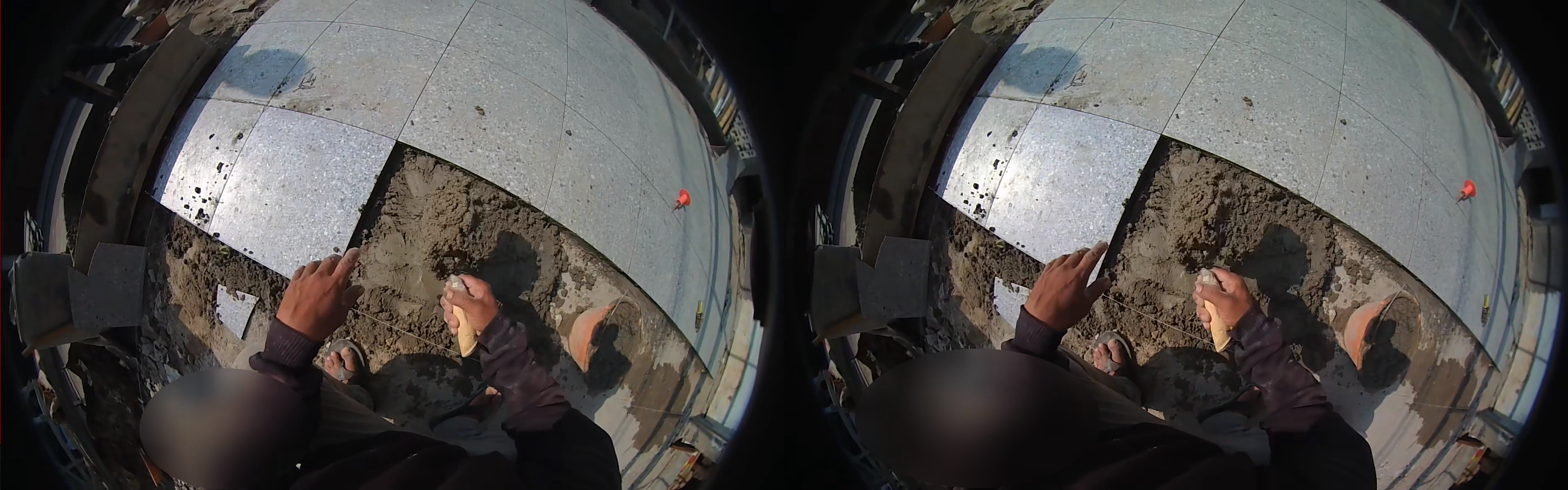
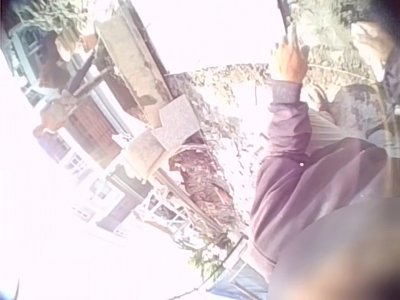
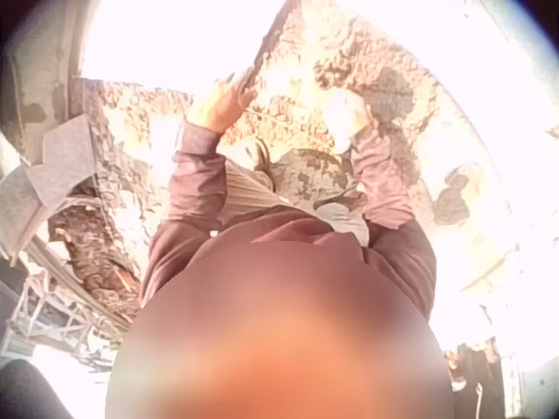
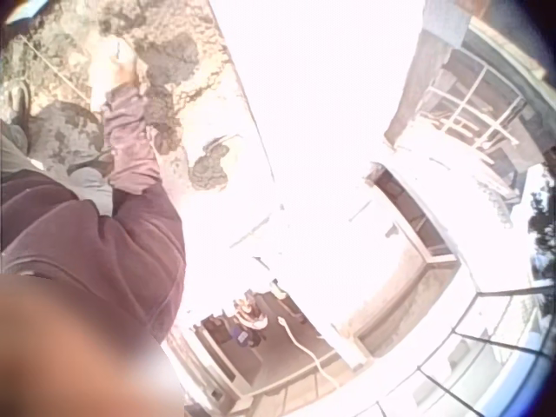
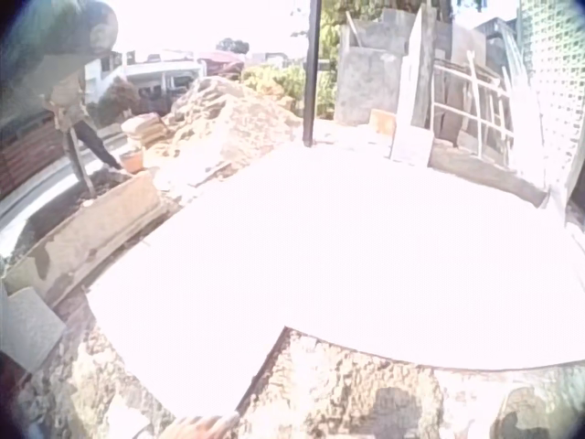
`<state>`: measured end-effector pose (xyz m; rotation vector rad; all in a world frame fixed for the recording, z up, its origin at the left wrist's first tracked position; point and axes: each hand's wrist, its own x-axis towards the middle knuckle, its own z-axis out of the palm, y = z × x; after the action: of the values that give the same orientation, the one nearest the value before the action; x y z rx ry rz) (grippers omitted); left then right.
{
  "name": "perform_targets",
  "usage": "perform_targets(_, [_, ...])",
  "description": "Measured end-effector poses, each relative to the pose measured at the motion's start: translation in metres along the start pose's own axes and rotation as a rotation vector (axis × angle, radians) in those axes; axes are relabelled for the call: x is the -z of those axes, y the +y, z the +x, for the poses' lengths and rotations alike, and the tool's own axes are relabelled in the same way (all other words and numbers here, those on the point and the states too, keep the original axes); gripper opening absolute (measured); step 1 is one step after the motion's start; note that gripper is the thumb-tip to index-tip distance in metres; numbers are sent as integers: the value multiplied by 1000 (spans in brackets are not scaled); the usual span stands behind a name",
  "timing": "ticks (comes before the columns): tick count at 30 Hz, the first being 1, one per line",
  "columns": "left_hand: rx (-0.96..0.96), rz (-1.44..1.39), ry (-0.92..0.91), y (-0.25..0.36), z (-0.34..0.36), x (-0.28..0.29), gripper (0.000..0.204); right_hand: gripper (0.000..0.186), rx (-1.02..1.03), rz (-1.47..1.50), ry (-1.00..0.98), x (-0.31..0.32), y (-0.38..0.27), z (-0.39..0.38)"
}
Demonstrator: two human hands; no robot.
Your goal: Applying mortar with a trowel and laying stone tiles onto a prepared floor surface.
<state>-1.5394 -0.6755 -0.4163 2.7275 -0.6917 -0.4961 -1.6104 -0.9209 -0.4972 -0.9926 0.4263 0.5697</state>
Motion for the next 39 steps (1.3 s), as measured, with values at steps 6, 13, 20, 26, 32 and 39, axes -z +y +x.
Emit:
perform_targets(6, [-22,-145,-49,-22,1,-4,49,34,-126,622,-451,15,72,111])
perform_targets(13, [57,-90,-50,-58,15,2,49,27,167,-1820,237,18,0,36])
perform_targets(20, [-51,-195,-81,-52,35,-5,47,25,25,-2269,268,40,-38,127])
perform_targets(26, [-93,-165,19,-54,10,3,42,24,-97,-2123,340,23,-33,150])
perform_targets(32, [-102,-98,127,-22,-45,16,41,33,-247,-1982,555,8,-41,182])
perform_targets(39, [-61,-215,107,-25,-106,15,42,36,-288,-1946,277,-25,-45,163])
